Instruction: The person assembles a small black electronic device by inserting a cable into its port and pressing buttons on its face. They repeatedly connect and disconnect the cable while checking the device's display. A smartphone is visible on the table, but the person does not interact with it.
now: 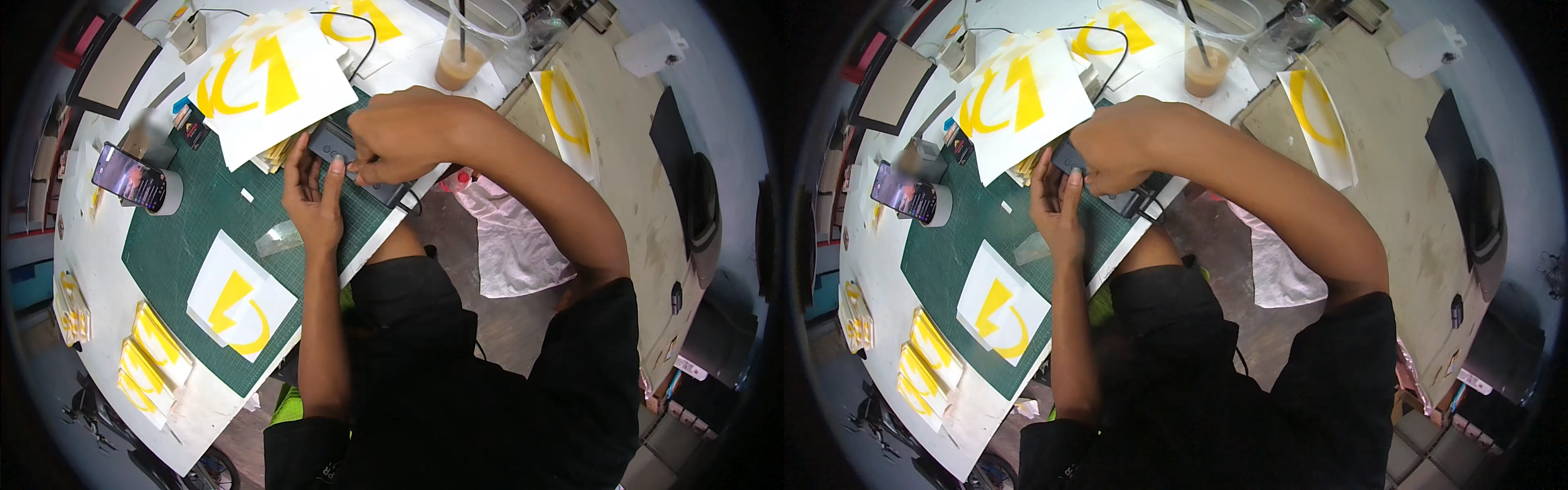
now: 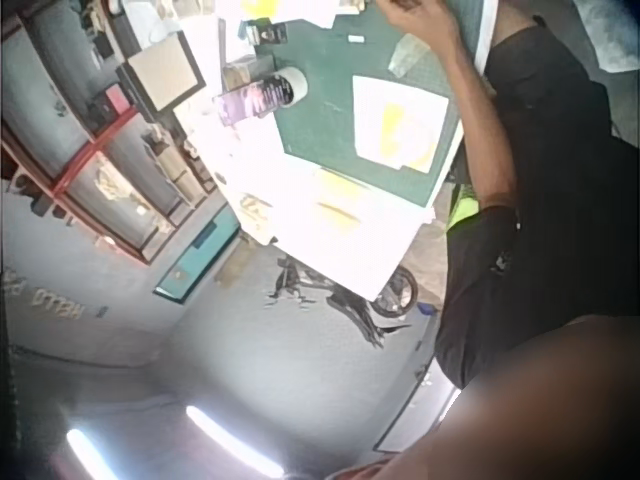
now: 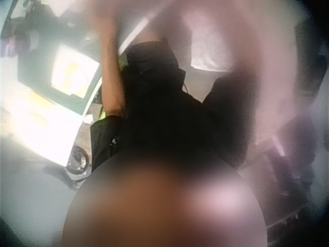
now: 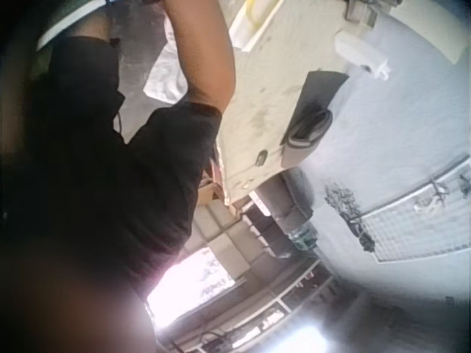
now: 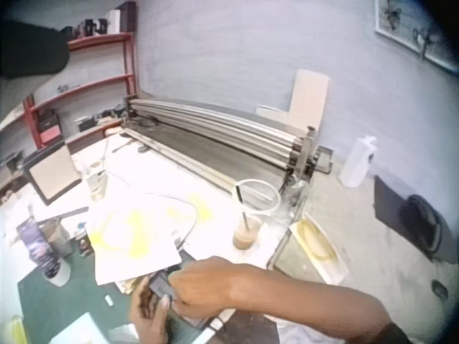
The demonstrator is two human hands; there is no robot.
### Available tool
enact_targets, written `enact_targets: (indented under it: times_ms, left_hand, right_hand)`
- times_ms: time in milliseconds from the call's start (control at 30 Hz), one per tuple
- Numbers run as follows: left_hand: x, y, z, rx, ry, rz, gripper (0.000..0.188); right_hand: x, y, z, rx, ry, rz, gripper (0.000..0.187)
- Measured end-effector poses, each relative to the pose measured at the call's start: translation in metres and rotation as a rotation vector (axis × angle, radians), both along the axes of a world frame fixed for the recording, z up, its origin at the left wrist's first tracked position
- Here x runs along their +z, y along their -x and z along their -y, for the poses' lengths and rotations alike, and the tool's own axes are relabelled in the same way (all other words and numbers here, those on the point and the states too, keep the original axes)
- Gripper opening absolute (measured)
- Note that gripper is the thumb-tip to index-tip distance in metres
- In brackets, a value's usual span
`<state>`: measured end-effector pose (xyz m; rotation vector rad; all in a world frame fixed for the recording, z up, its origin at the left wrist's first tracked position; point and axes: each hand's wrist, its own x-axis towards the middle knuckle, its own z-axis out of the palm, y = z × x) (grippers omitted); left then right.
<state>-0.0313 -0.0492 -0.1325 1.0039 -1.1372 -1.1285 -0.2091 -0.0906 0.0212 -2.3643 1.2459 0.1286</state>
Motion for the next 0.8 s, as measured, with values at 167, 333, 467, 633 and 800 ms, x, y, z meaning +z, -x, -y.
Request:
enact_targets:
  times_ms: [167, 333, 467, 633, 800]
  left_hand:
    - [0.002, 0.002, 0.001, 0.019, 0.021, 0.013, 0.062]
    - [0.0, 0.004, 0.003, 0.018, 0.024, 0.006, 0.062]
    - [0.002, 0.002, 0.004, 0.009, 0.002, 0.015, 0.059]
    - [0.004, -0.001, 0.005, 0.005, -0.018, 0.046, 0.059]
    - [0.003, 0.002, 0.007, -0.002, -0.014, 0.029, 0.06]
  right_hand:
    - [0.005, -0.004, 0.0, -0.004, -0.032, -0.054, 0.028]
    - [-0.006, 0.005, -0.003, -0.02, -0.033, 0.01, 0.026]
    - [-0.013, 0.012, -0.005, -0.064, -0.075, 0.047, 0.028]
    - [-0.016, 0.02, -0.016, -0.074, -0.12, 0.176, 0.031]
    - [-0.052, 0.032, -0.041, -0.181, 0.013, 0.512, 0.03]
